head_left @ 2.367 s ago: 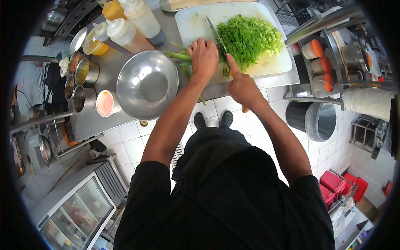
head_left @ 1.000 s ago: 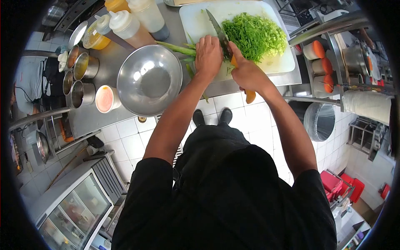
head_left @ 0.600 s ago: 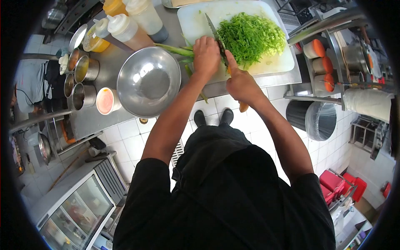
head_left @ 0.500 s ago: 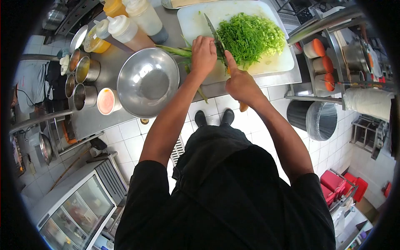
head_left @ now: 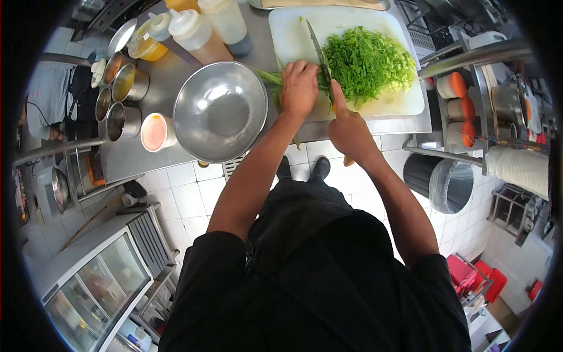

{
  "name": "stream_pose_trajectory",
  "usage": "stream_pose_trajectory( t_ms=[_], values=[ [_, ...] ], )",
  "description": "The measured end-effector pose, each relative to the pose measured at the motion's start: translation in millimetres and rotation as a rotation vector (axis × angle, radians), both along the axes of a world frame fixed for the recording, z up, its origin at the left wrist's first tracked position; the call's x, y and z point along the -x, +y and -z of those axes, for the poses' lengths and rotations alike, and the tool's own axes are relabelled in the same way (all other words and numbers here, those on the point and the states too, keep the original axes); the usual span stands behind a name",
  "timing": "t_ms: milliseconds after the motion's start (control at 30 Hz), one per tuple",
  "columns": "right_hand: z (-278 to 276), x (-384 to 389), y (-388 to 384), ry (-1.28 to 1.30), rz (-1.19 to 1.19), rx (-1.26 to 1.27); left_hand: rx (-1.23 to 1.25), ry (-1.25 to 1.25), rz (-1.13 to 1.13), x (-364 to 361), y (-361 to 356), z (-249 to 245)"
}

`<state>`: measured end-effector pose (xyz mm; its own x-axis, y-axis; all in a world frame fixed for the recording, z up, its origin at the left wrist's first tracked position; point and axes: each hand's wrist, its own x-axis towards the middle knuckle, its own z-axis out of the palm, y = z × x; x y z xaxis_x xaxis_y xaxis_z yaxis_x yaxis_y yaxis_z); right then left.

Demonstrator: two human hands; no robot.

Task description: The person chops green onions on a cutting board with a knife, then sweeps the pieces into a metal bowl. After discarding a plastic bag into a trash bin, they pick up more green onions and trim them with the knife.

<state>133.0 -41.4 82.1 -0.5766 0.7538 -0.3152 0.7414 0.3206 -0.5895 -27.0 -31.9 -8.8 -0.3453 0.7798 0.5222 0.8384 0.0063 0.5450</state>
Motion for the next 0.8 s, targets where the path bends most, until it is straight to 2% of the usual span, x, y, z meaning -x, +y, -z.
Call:
stream_pose_trajectory(
  t_ms=[67, 167, 267, 400, 433, 467, 533, 567, 667, 800],
  values=[
    [11.5, -0.3, 3.0, 0.002, -0.032, -0.096, 0.014, 0.012, -0.006, -2.8, -4.2, -0.9],
    [1.4, 7.1, 26.8, 0.063, -0.015, 0.045, -0.01, 0.023, 0.0, -5.6, -4.7, -0.3],
    [-60.1, 11.5, 25.4, 0.01, 0.049, 0.275, -0.026, 0.034, 0.004, -1.3, -2.8, 0.2],
    [-58.5, 13.8, 6.7, -0.065, 0.041, 0.249, -0.029, 0.013, -0.004, -3.0, -0.7, -3.0],
    [-16.7, 12.2, 5.0, -0.097, -0.004, 0.008, -0.024, 0.008, -0.01, -2.9, -1.5, -3.3],
    [8.0, 11.8, 12.0, -0.05, -0.031, -0.092, -0.04, 0.006, -0.007, -1.7, -0.3, -4.0],
    [25.6, 16.8, 24.9, 0.05, -0.08, -0.286, -0.068, 0.005, 0.003, -0.9, -2.4, -3.1],
    [17.2, 14.6, 32.9, 0.098, -0.048, -0.069, -0.051, -0.003, 0.007, -4.0, -8.2, -1.8],
    [-51.1, 22.4, 30.7, 0.004, 0.05, 0.262, -0.079, -0.025, -0.01, -0.9, 1.8, -2.1],
    [-64.5, 13.6, 6.3, -0.058, 0.045, 0.241, -0.06, -0.06, -0.019, -2.9, -1.6, 0.4]
  ],
)
